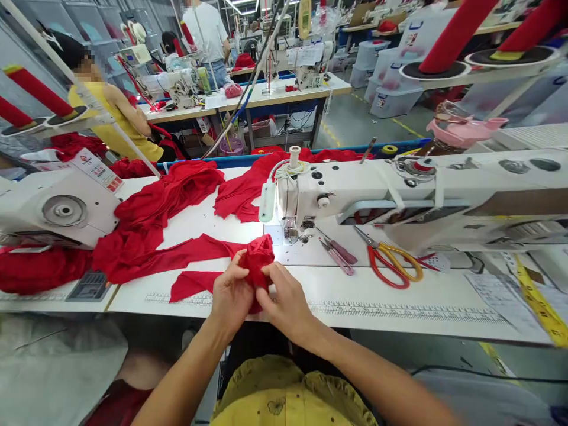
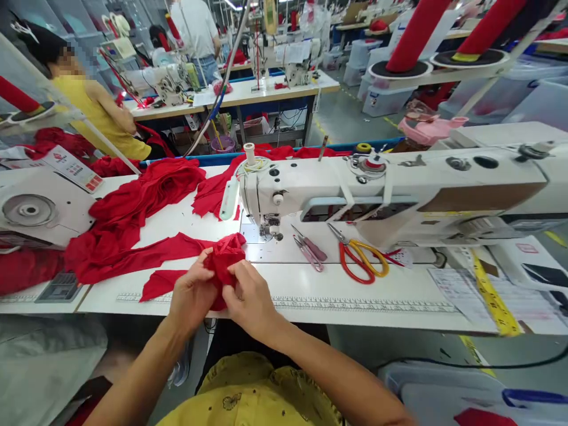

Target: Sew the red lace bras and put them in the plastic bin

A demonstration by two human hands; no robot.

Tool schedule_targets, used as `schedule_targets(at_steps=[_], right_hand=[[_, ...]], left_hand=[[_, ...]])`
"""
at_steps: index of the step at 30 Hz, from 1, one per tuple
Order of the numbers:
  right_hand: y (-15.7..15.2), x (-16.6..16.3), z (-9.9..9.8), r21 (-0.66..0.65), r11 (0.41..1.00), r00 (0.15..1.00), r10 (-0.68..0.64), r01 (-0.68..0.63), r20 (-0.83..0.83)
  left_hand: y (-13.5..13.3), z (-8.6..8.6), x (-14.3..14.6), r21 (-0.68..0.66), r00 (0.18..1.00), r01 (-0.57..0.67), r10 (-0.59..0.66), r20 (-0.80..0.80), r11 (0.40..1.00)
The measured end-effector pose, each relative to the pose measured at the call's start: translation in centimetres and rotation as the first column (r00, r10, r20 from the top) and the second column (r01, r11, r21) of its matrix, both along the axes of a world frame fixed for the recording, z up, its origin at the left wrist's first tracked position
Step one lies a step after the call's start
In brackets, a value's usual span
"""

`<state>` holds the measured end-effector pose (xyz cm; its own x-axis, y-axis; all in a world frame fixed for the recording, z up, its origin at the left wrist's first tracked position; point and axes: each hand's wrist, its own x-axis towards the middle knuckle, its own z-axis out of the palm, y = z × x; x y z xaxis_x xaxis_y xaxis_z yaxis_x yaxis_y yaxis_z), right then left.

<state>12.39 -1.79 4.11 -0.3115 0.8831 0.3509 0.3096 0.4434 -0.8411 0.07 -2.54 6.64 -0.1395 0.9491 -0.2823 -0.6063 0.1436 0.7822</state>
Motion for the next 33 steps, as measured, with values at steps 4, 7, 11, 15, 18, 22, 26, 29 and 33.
schedule_targets(at_steps=[4, 7, 11, 15, 18, 22, 26, 29, 33], right_hand=[[-0.7, 3.5, 1.9, -0.245, 0.957, 0.949, 0.075, -0.155, -0.308], [-0.3, 8.0, 6.0, -0.324, 0.923, 0.964, 0.134, -0.206, -0.230], [3.1, 12.5, 10.4, -0.304, 0.914, 0.852, 0.372, -0.267, 0.370], [4.9, 11.7, 8.1, 0.124, 0.991, 0.597, -0.132, 0.055, 0.791], [3.3, 9.2, 3.4, 0.342, 0.939, 0.673, -0.274, 0.032, 0.687], [2.0, 8.5, -1.4, 0.332, 0.933, 0.838, -0.067, -0.139, 0.541], [3.5, 10.3, -2.5, 0.279, 0.924, 0.828, 0.066, -0.261, 0.556], [4.3, 10.4, -1.7, 0.274, 0.924, 0.876, 0.114, -0.267, 0.469], [4.4, 8.5, -1.0, 0.275, 0.937, 0.906, 0.088, -0.217, 0.414]], left_hand=[[-0.9, 1.1, -3.0, 0.157, 0.547, 0.124, 0.065, -0.835, 0.980], [-0.7, 4.0, -6.6, 0.131, 0.106, 0.376, 0.098, -0.990, 0.917], [2.3, 7.8, -9.6, -0.148, -0.006, 0.596, -0.180, -0.984, 0.789], [5.6, 6.1, -7.5, -0.279, -0.390, 0.483, -0.082, -0.917, 0.830], [5.5, 2.0, -4.1, -0.060, -0.425, 0.461, 0.161, -0.891, 0.885], [2.8, -2.7, -1.5, 0.087, -0.112, 0.704, 0.231, -0.967, 0.705], [0.9, -4.8, -1.3, 0.045, -0.024, 0.729, 0.091, -0.996, 0.684], [0.5, -5.2, -1.0, 0.023, -0.016, 0.699, 0.048, -0.999, 0.715], [0.4, -5.4, -0.4, 0.021, -0.073, 0.678, 0.097, -0.993, 0.735]])
